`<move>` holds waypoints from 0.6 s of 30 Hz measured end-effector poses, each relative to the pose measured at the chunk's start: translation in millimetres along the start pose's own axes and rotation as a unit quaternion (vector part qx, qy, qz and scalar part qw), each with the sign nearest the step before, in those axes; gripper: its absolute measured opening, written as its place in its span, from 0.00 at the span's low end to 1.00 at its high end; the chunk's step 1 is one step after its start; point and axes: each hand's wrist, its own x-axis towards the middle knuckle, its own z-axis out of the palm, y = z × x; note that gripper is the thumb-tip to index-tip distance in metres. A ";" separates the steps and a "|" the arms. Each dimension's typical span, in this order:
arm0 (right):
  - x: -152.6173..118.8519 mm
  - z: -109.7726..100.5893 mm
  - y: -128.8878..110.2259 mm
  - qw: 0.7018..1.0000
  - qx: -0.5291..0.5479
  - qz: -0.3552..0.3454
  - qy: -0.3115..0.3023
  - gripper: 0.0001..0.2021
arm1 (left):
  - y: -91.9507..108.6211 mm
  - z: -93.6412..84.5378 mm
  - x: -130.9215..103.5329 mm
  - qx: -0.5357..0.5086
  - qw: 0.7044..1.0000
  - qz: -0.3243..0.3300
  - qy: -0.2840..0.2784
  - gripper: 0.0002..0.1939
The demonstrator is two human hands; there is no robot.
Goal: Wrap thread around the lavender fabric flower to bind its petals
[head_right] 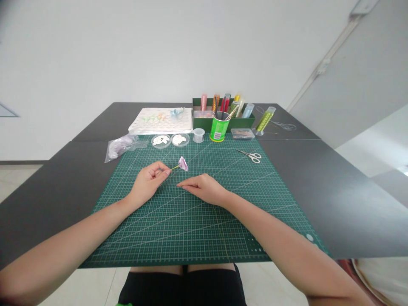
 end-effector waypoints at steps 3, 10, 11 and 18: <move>0.4 -1.3 -2.1 1.000 -0.017 -0.001 -0.017 0.14 | 0.9 0.0 -0.4 0.006 1.000 0.009 -0.003 0.10; -1.6 0.5 -7.6 0.999 0.002 0.018 -0.026 0.13 | 0.0 -2.8 -0.6 0.044 0.999 0.026 0.007 0.10; -2.1 0.8 -8.3 0.999 0.006 0.023 -0.027 0.13 | -0.9 -3.1 -0.3 0.050 0.998 0.028 0.011 0.10; -3.8 0.4 -9.7 0.995 0.017 0.029 -0.091 0.16 | -3.0 -5.2 2.0 0.077 0.996 0.039 0.033 0.09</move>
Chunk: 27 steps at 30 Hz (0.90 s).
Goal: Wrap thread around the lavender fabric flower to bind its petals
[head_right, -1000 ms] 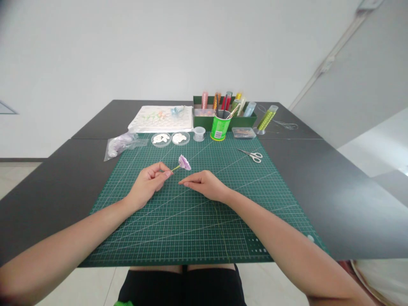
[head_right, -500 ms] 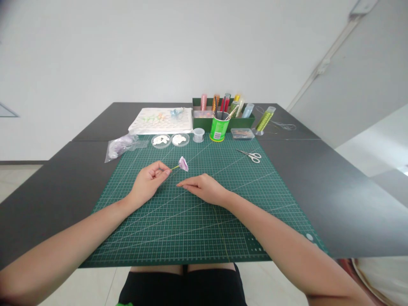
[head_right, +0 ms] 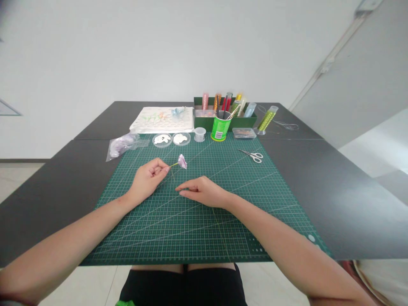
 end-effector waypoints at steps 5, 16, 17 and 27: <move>-3.1 0.0 -4.8 0.999 0.018 -0.006 -0.038 0.18 | 0.6 -1.7 2.1 0.014 1.000 -0.012 0.007 0.09; -13.8 -17.3 -24.8 0.990 0.125 -0.056 0.019 0.18 | 1.8 6.8 -6.0 0.070 0.993 0.016 -0.098 0.07; -14.6 -18.8 -25.6 0.989 0.129 -0.060 0.032 0.18 | 3.7 8.6 -8.9 0.069 0.991 0.026 -0.115 0.08; -13.5 -27.9 -19.1 0.978 0.108 -0.070 0.164 0.13 | 17.3 18.0 -29.4 0.039 0.968 0.106 -0.226 0.05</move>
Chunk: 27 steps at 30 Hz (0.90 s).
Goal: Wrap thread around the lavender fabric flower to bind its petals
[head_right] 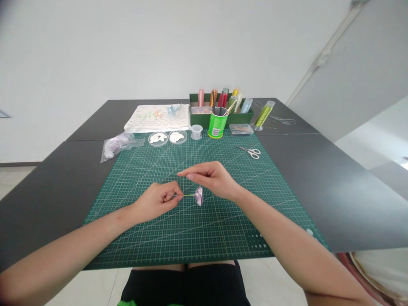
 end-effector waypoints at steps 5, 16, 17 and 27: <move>5.6 -0.5 15.4 1.000 -0.004 0.019 0.009 0.12 | 1.9 -1.0 -4.4 0.026 0.998 0.050 0.004 0.05; 10.2 8.7 43.5 0.996 0.014 0.077 -0.052 0.17 | 5.0 -3.3 -4.9 -0.002 0.991 0.076 0.109 0.07; 10.1 9.9 44.4 0.995 0.017 0.081 -0.058 0.18 | 5.0 -4.4 -4.1 -0.013 0.990 0.067 0.123 0.07; 5.7 15.8 36.6 0.988 0.006 0.106 -0.113 0.23 | 3.0 -13.5 2.4 -0.057 0.971 -0.029 0.230 0.08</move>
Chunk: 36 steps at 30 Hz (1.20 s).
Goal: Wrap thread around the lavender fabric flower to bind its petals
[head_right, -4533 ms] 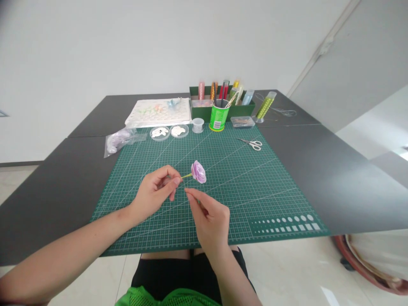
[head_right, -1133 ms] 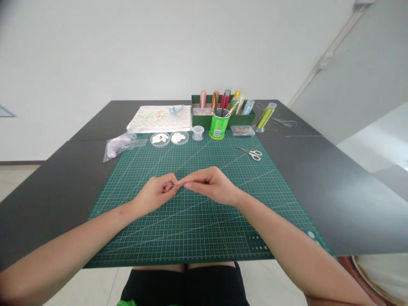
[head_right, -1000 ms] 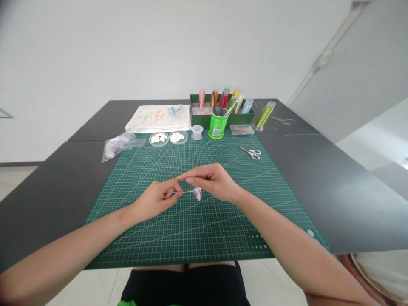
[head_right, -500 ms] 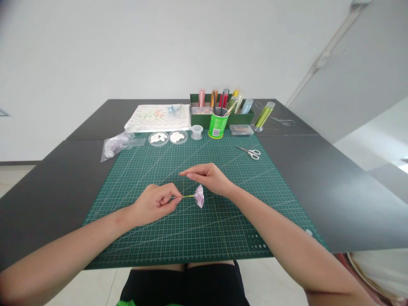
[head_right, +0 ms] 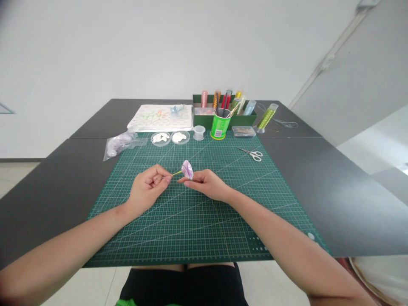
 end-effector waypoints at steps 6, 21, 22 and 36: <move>-0.6 0.0 -1.4 1.000 0.001 0.013 -0.005 0.24 | 1.3 0.9 -0.1 0.008 1.000 -0.004 0.016 0.08; -3.7 0.1 -1.2 0.995 -0.067 0.033 -0.060 0.20 | -1.1 -7.4 8.9 -0.031 0.992 -0.020 0.120 0.09; -4.5 0.9 -2.7 0.995 -0.068 0.031 -0.066 0.20 | -1.8 -7.7 9.4 -0.025 0.992 -0.022 0.121 0.08; -14.8 3.4 -26.7 0.995 0.001 -0.023 -0.102 0.17 | -11.5 -10.0 17.6 0.047 0.995 -0.060 0.069 0.10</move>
